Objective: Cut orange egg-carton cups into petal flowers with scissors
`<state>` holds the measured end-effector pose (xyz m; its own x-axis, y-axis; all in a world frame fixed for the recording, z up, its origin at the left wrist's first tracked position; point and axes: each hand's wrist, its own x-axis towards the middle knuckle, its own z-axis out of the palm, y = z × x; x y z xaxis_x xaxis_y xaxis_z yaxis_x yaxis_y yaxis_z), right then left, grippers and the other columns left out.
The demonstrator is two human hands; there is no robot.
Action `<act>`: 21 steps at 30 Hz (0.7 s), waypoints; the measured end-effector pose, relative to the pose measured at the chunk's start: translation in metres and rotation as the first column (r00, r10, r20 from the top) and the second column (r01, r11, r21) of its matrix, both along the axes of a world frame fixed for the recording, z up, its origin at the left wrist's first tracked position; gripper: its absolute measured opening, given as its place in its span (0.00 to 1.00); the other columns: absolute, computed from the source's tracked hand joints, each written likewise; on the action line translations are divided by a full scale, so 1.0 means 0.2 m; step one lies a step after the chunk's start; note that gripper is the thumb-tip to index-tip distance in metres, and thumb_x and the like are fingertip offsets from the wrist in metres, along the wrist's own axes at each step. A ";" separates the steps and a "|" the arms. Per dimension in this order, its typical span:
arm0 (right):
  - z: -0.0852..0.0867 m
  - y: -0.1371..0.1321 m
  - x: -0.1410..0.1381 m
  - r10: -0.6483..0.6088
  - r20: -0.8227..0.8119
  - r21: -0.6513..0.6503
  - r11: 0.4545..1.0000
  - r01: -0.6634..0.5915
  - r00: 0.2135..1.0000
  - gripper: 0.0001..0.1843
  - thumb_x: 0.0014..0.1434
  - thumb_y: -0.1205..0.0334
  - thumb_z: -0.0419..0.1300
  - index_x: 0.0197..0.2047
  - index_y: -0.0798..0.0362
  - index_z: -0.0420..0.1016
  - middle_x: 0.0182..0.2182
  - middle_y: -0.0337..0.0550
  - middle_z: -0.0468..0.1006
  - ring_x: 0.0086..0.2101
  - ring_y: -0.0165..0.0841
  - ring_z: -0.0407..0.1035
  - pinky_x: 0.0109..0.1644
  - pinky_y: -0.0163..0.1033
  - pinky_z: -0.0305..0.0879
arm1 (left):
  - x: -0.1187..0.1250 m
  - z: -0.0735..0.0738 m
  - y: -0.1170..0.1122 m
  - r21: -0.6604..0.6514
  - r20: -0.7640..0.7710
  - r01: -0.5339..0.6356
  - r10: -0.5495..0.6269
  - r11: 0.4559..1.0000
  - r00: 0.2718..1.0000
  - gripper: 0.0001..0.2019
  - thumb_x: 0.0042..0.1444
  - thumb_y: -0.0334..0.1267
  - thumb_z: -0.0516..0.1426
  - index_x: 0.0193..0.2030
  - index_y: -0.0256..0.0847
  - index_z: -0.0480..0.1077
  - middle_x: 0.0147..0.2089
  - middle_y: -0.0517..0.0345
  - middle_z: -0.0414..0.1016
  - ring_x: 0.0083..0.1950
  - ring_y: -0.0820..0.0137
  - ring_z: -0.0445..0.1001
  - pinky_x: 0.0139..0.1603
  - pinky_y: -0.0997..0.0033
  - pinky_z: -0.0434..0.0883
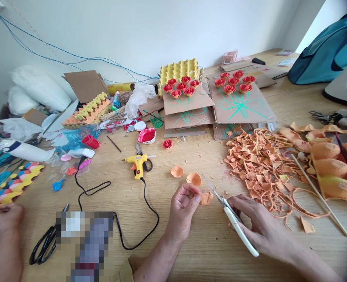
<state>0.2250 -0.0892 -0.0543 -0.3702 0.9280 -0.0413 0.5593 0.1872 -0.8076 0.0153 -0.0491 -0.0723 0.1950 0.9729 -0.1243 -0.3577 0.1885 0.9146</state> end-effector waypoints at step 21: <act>-0.04 0.01 -0.03 -0.019 0.320 0.279 0.957 -0.075 0.947 0.04 0.63 0.60 0.58 0.38 0.49 0.68 0.30 0.41 0.74 0.31 0.38 0.67 0.40 0.45 0.56 | 0.00 0.01 0.01 -0.070 0.107 -0.122 0.129 0.990 0.986 0.09 0.54 0.38 0.66 0.39 0.43 0.72 0.40 0.59 0.72 0.43 0.70 0.70 0.50 0.69 0.67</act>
<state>0.2192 -0.0866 -0.0627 -0.4075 0.9074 0.1030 0.7672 0.4013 -0.5003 0.0162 -0.0479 -0.0706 0.0881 0.9815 -0.1702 -0.4807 0.1915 0.8557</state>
